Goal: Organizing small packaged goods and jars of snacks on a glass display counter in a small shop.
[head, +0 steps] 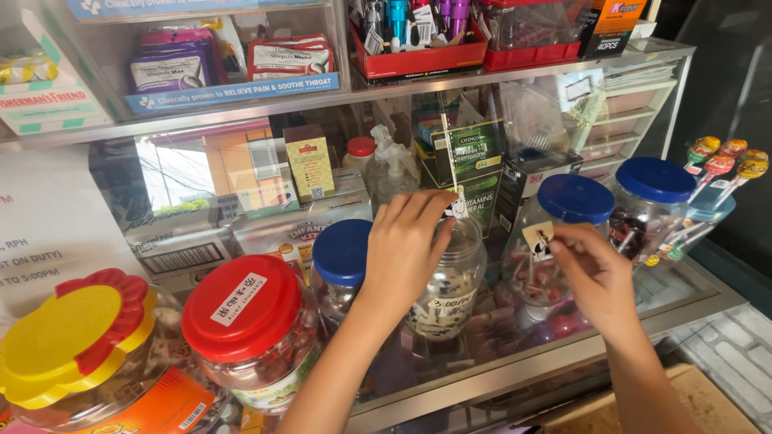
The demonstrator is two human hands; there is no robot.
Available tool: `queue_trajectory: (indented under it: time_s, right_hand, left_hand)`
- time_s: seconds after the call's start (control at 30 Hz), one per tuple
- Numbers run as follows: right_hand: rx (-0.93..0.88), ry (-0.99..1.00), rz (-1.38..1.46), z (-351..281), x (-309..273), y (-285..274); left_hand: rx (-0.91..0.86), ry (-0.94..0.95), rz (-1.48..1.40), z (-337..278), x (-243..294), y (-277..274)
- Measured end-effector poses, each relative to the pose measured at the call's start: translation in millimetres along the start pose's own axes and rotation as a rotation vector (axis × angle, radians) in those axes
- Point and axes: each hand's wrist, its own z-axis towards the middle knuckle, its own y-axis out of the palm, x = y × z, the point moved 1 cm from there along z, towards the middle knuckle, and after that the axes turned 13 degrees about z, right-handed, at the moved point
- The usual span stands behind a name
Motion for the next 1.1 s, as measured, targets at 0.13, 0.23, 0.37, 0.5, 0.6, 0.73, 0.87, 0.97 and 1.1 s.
queue_trajectory:
  time_s: [0.13, 0.23, 0.37, 0.5, 0.6, 0.73, 0.87, 0.97, 1.1]
  right_hand:
    - [0.002, -0.123, -0.013, 10.0, -4.3, 8.6]
    - [-0.004, -0.114, 0.017, 19.1, -10.7, 18.2]
    - [-0.051, -0.055, 0.064, 32.3, -22.0, 33.4]
    - [-0.111, -0.1, 0.02, 48.2, -37.3, 52.9]
    - [-0.192, -0.021, -0.075, 67.3, -50.1, 75.1]
    - [-0.235, 0.052, -0.229, 72.6, -52.2, 90.0]
    - [-0.188, 0.052, -0.303, 65.6, -40.7, 73.8]
    - [-0.171, 0.026, -0.306, 49.6, -33.2, 56.4]
    - [-0.035, 0.248, -0.211, 20.5, -34.0, 36.9]
  left_hand:
    - [-0.059, 0.05, 0.055, -7.4, -6.9, 14.7]
    - [-0.071, 0.026, 0.028, -7.5, -4.8, 6.5]
    - [-0.02, -0.019, -0.062, -4.9, 2.1, -21.3]
    - [0.072, -0.043, -0.133, -5.0, 6.3, -45.2]
    - [0.11, -0.056, -0.162, -7.7, 6.9, -59.0]
    - [0.109, -0.077, -0.194, -17.9, 3.2, -65.2]
    - [0.09, -0.086, -0.217, -26.5, -1.2, -66.9]
    - [0.067, -0.078, -0.276, -33.2, 0.8, -65.7]
    - [0.018, -0.02, -0.368, -41.1, 10.6, -59.7]
